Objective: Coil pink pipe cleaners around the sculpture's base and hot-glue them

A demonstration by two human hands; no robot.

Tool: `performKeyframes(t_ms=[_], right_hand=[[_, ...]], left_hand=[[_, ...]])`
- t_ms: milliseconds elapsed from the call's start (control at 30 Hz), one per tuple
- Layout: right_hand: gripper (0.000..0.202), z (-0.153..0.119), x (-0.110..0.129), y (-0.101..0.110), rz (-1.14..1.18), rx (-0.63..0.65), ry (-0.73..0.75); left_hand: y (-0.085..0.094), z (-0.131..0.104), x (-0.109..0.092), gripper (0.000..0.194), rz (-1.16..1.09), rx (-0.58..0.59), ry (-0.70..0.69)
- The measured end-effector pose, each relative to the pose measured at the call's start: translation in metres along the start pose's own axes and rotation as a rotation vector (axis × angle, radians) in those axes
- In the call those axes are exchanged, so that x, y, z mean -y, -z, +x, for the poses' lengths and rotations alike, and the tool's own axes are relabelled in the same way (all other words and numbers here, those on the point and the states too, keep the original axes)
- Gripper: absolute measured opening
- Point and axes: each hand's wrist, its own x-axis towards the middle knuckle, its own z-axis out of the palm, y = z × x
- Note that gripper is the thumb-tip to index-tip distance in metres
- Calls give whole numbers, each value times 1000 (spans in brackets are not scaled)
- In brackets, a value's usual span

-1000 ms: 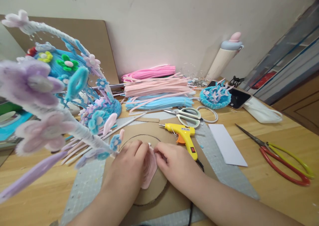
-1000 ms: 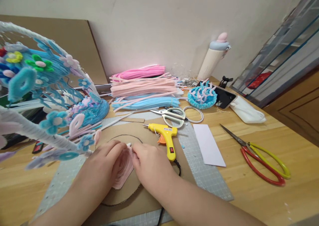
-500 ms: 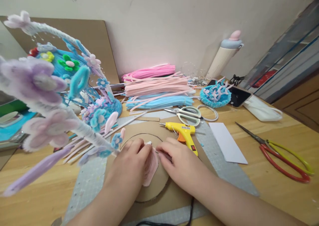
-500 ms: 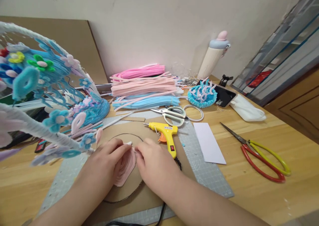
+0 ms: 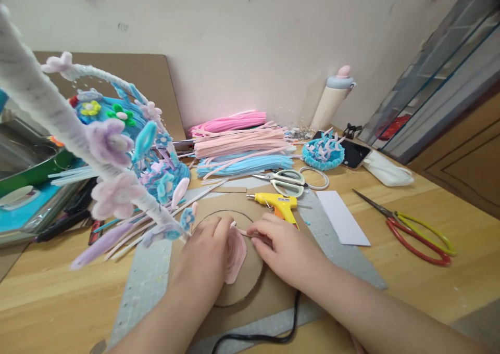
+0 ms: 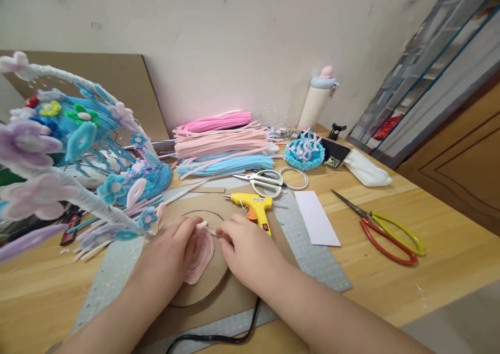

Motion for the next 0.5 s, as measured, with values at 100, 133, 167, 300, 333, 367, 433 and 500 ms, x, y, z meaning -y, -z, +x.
performKeyframes(t_ms=[100,133,167,300,333,367,433,500], right_hand=[[21,-1,0,4,-18,5,16],[21,-1,0,5,-23,6,21],[21,-2,0,6,-27,5,26],[21,-3,0,9,-44,-27,50],[22,-3,-1,10,-48,-35,54],[22,-4,-1,11,-52,-42,56],[21,-6,-2,14,-56,-52,53],[21,-8,-3,18,-50,-65,52]], left_hand=[[-3,-2,3,30,-43,-23,27],[-3,-3,4,29,-80,-32,41],[-3,-4,4,29,-133,-45,56],[5,-10,-5,20,-554,-111,165],[9,-11,-10,18,-735,-93,218],[13,-12,-14,19,-944,-47,286],[21,-12,-22,26,-1358,97,381],[27,-11,-28,29,-1624,220,430]])
